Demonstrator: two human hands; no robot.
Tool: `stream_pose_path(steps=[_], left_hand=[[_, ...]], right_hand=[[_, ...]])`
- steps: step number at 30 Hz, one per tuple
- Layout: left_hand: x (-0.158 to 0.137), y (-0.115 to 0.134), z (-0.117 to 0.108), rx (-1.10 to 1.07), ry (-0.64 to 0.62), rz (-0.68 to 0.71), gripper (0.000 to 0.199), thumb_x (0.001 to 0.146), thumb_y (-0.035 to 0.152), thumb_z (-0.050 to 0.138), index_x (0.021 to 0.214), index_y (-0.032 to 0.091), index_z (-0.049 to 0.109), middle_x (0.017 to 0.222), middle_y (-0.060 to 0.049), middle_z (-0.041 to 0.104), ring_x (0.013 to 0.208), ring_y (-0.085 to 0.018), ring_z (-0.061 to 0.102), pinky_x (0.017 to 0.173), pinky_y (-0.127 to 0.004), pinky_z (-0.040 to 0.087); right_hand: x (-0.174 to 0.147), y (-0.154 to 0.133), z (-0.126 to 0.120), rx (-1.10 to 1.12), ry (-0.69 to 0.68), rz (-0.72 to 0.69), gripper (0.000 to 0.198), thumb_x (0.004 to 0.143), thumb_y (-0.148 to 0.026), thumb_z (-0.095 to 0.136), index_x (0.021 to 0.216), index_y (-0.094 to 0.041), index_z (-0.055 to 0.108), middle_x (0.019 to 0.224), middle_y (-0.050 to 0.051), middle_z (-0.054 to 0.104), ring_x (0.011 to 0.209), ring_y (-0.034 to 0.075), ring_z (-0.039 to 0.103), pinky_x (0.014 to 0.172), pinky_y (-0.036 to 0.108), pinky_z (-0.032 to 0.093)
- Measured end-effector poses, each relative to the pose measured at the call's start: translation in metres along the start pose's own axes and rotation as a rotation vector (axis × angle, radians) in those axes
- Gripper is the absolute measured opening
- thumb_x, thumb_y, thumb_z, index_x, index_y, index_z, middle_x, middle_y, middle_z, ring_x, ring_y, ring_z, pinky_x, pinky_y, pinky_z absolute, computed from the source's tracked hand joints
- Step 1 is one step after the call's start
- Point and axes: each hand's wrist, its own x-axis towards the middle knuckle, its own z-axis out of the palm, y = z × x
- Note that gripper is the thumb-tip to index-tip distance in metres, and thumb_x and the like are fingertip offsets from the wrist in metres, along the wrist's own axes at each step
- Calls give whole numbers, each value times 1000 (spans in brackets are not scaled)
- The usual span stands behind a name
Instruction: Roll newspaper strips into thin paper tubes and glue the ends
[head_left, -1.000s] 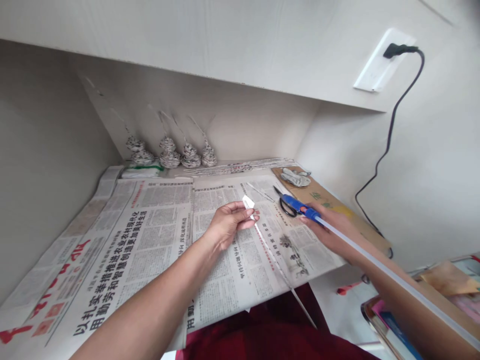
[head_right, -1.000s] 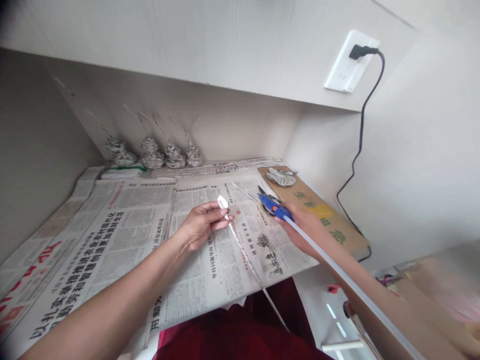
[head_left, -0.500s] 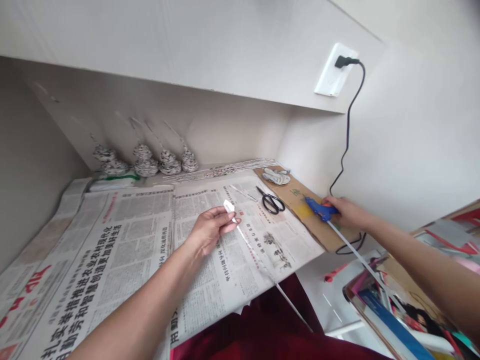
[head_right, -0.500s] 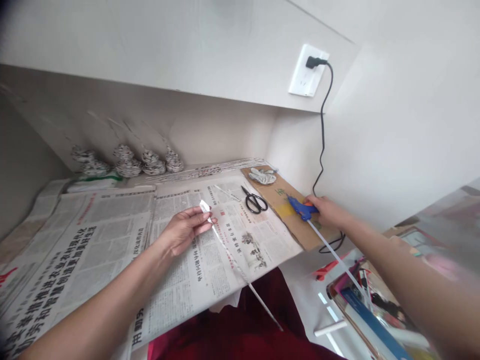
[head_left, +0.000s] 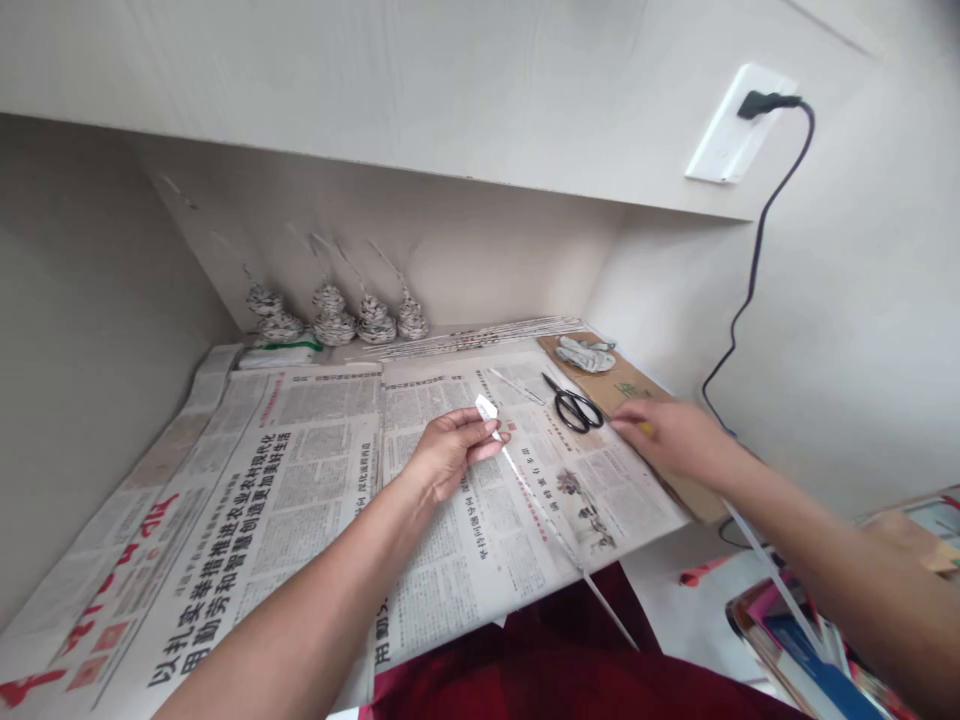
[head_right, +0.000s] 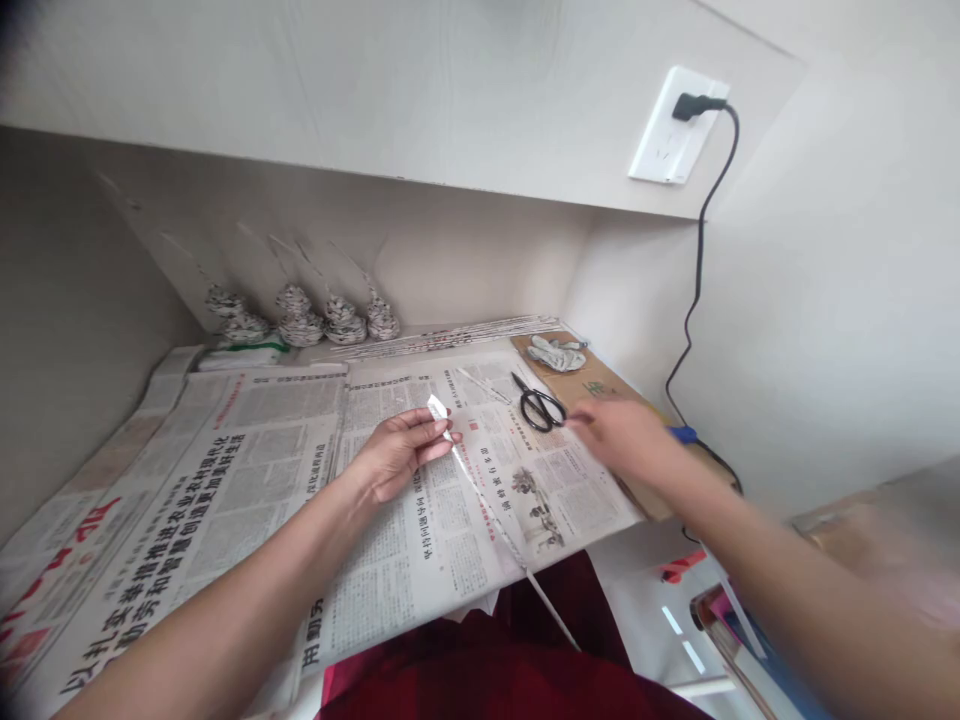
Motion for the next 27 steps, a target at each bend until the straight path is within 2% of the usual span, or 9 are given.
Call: stream_pose_path(steps=[2,3,5,7,10,12,14,19,27], left_hand=[[0,0,0,-5,-2,4,16,69,3,69,84,6,64,81,-13,69,73,-19,69,66,-24,58],[0,0,-1,-9,-6,7,15,69,3,69,84,5,65,81,-13,69,73,-19,69,66,-24,58],[1,1,-2,-21,-14,15,15,69,3,70,83,6,65,81,-12,69,72,-19,69,68,-25,58],[2,1,-4,-39,-18,21,16,68,4,70,83,6,65,81,-11,69,73,-18,69,69,-24,58],[3,3,-6,-66,-21,13,16,68,4,71,83,7,66,80,-9,68,73,-17,69,70,-24,57],[4,5,-6,-73,-22,-5,16,68,4,71,82,7,66,80,-9,68,72,-17,68,70,-24,57],[3,6,-6,-75,-20,-18,16,68,4,71,82,6,65,80,-10,68,70,-16,68,70,-24,57],[2,7,-5,-76,-25,-27,19,65,5,74,83,6,64,81,-10,69,72,-16,68,70,-23,57],[0,8,-3,-57,-10,-37,19,66,8,74,82,6,63,79,-10,68,73,-16,68,68,-22,57]], right_hand=[[-2,-55,12,368,-99,-93,24,85,-41,51,91,-24,66,84,3,69,72,17,61,62,26,42],[-3,-79,20,486,-96,-103,26,82,-46,54,86,-23,66,78,2,68,67,16,60,59,26,42],[-4,-113,35,598,-75,-111,27,79,-48,59,82,-22,64,66,0,64,59,14,57,55,25,40],[-2,-130,47,618,-24,-93,26,80,-46,58,76,-20,62,57,-2,58,52,12,51,52,24,36],[2,-131,53,651,15,-69,29,84,-43,53,68,-19,59,53,-3,53,50,11,46,51,24,34],[4,-127,53,731,-21,-52,31,85,-41,51,64,-19,56,55,-2,54,50,11,47,51,24,35],[4,-125,52,856,-95,-13,32,86,-40,50,64,-18,56,58,-1,57,50,10,48,51,24,37],[5,-124,54,1172,-289,90,29,83,-44,54,78,-17,63,58,-1,58,48,10,51,50,23,40],[6,-117,57,1489,-519,152,34,82,-49,56,78,-15,62,56,-1,53,45,8,45,42,21,28]])
